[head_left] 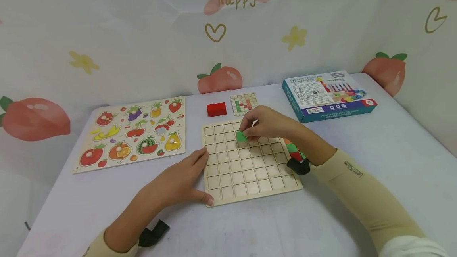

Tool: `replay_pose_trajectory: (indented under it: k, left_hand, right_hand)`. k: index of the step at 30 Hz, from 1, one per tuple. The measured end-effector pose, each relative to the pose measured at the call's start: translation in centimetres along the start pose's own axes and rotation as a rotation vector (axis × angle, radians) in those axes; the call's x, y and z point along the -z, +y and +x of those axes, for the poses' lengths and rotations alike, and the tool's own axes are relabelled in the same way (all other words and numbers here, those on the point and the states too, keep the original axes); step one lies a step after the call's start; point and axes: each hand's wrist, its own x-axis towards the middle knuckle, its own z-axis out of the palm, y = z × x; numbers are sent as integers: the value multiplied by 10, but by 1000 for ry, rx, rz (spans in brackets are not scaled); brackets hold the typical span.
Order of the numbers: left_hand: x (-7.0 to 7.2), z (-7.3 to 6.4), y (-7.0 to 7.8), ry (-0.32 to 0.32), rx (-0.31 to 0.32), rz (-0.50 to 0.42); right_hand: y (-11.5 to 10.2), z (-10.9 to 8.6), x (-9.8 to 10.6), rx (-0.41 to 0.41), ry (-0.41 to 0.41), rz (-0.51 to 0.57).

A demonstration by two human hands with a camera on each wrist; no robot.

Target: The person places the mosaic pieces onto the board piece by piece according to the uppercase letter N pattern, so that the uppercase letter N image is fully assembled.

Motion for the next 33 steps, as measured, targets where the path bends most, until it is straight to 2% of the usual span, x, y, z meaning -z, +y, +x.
replay_pose_trajectory:
  k: [5,11,18,26,33]
  left_hand:
    - [0,0,0,-4,12,-4]
    - [-1,-1,0,1,9,-4]
    - [0,-1,0,8,-2,2]
    - [-1,-1,-1,8,-6,13]
    - [-1,-1,-1,7,3,9]
  right_hand:
    - [-7,11,-8,-8,-21,-56]
    - [-13,27,-22,52,-38,-170]
    - [-18,38,-39,57,-33,-248]
    - [-24,42,-48,104,-10,-400]
    - [-25,36,-51,98,-83,-532]
